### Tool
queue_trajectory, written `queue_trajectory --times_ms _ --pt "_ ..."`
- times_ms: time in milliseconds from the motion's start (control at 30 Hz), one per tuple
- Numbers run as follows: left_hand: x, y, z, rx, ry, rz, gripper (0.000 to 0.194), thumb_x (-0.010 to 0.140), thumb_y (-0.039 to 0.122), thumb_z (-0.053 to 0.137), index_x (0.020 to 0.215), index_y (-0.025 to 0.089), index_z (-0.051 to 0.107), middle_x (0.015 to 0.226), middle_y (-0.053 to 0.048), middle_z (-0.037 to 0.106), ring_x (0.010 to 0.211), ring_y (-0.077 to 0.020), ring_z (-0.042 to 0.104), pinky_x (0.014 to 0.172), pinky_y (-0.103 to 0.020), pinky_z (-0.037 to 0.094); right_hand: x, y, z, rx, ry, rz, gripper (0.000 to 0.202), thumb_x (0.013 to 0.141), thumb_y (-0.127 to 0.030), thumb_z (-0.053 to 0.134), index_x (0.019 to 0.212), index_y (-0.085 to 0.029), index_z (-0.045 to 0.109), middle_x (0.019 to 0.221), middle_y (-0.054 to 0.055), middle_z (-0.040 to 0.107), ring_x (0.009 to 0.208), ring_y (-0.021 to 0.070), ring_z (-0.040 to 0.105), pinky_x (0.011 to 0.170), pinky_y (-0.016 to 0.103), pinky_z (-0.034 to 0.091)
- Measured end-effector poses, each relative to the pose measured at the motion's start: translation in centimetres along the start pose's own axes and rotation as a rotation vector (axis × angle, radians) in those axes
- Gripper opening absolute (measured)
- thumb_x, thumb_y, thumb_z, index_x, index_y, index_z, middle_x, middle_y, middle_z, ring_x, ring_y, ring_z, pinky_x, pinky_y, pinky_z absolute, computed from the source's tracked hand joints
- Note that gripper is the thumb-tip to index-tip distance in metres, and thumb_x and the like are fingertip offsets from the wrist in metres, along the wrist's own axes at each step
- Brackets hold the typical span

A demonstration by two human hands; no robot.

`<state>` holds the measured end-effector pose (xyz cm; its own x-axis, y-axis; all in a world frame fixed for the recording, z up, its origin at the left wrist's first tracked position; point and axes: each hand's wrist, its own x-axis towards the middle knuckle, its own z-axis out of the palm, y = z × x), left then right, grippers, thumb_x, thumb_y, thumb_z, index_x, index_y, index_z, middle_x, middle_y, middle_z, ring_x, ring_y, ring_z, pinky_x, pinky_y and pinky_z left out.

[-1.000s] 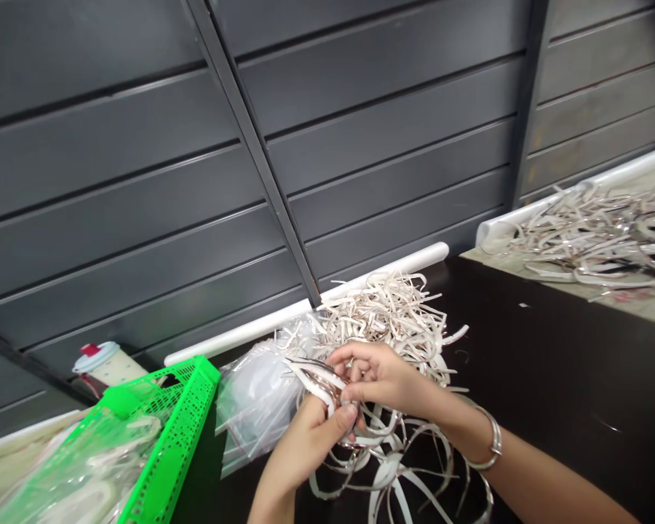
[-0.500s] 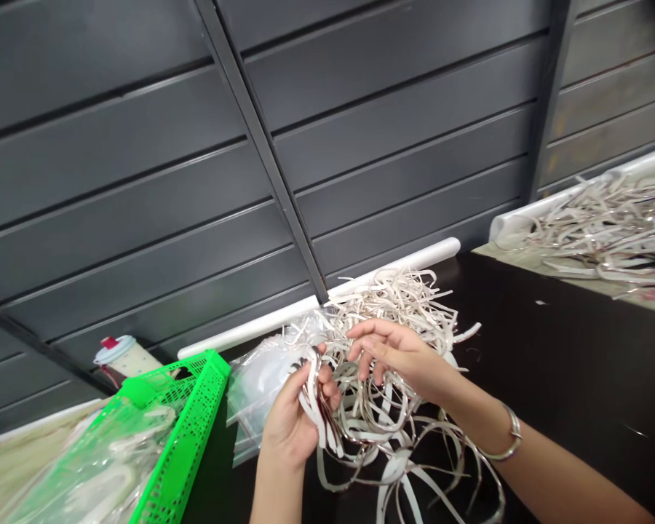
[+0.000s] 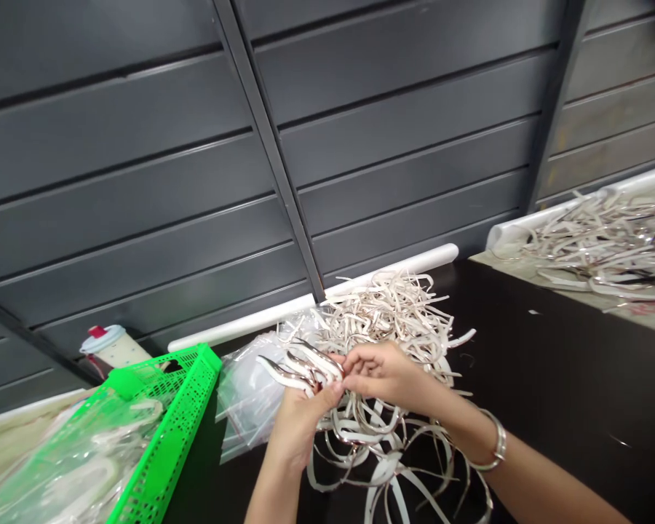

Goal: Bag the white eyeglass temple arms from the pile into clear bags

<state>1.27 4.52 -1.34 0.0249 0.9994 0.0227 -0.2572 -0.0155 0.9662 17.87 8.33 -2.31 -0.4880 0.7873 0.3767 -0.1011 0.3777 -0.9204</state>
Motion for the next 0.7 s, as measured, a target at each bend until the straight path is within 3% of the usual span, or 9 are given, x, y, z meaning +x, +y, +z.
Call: queue_trajectory --times_ms 67,133,233,367,467,533,633,700 --pt "-0.2 0.1 0.1 0.076 -0.047 0.017 0.04 0.065 0.026 0.079 0.102 0.016 0.068 0.094 -0.007 0.072 0.093 -0.0235 0.064 0.087 -0.033 0.047 0.1 0.4 0.7 -0.052 0.021 -0.036 0.018 0.078 -0.03 0.068 0.068 -0.019 0.059 0.056 -0.004 0.055 0.07 0.015 0.064 0.071 0.029 0.051" --pt "-0.3 0.2 0.1 0.13 -0.093 0.008 0.043 0.067 0.026 0.078 0.107 0.017 0.067 0.101 -0.008 0.072 0.1 -0.025 0.063 0.093 -0.035 0.044 0.1 0.5 0.9 -0.049 0.014 -0.016 0.019 0.08 -0.03 0.065 0.067 -0.019 0.057 0.06 -0.002 0.057 0.072 0.0161 0.064 0.062 0.026 0.049" --pt "-0.4 0.2 0.3 0.168 -0.118 0.023 0.042 0.067 0.028 0.077 0.106 0.017 0.068 0.106 -0.009 0.071 0.105 -0.0273 0.061 0.097 -0.037 0.042 0.0 0.3 0.1 -0.012 -0.047 0.051 0.022 0.083 -0.035 0.062 0.069 -0.018 0.058 0.058 -0.002 0.056 0.055 0.0115 0.059 0.046 0.021 0.041" --pt "0.0 0.2 -0.2 0.202 0.071 0.097 0.036 0.067 0.032 0.076 0.099 0.016 0.07 0.097 -0.007 0.071 0.094 -0.0252 0.062 0.09 -0.035 0.045 0.1 0.0 -2.2 -0.023 0.022 0.105 0.027 0.084 -0.042 0.06 0.072 -0.018 0.057 0.055 -0.005 0.051 0.047 0.0082 0.05 0.045 0.02 0.038" --pt "0.4 0.7 -1.2 0.22 0.176 0.169 0.032 0.069 0.034 0.074 0.095 0.017 0.07 0.075 -0.001 0.066 0.074 -0.0181 0.059 0.076 -0.029 0.046 0.3 1.1 -4.2 -0.22 0.063 0.148 0.027 0.082 -0.043 0.059 0.071 -0.017 0.058 0.057 -0.003 0.054 0.051 0.0109 0.052 0.049 0.023 0.04" --pt "0.4 1.2 -1.8 0.197 0.211 0.22 0.028 0.071 0.034 0.072 0.093 0.017 0.069 0.065 0.002 0.061 0.067 -0.0152 0.055 0.071 -0.027 0.045 0.7 2.4 -5.4 -0.443 0.145 0.129 0.024 0.082 -0.04 0.058 0.075 -0.018 0.063 0.067 0.001 0.061 0.062 0.015 0.057 0.057 0.027 0.044" --pt "0.0 2.0 -2.4 0.176 0.268 0.268 0.024 0.072 0.033 0.07 0.091 0.018 0.069 0.067 0.002 0.06 0.066 -0.0145 0.053 0.069 -0.026 0.044 2.3 5.0 -7.4 -0.63 0.425 0.091 0.027 0.084 -0.041 0.051 0.089 -0.019 0.065 0.089 0.006 0.067 0.083 0.0209 0.061 0.074 0.033 0.047" --pt "-0.4 2.4 -2.6 0.179 0.312 0.298 0.022 0.072 0.033 0.069 0.089 0.018 0.069 0.072 0.001 0.061 0.068 -0.0151 0.053 0.068 -0.027 0.044 4.3 6.6 -8.8 -0.683 0.461 0.113 0.032 0.085 -0.042 0.047 0.095 -0.017 0.063 0.099 0.01 0.066 0.093 0.0243 0.06 0.082 0.038 0.046"
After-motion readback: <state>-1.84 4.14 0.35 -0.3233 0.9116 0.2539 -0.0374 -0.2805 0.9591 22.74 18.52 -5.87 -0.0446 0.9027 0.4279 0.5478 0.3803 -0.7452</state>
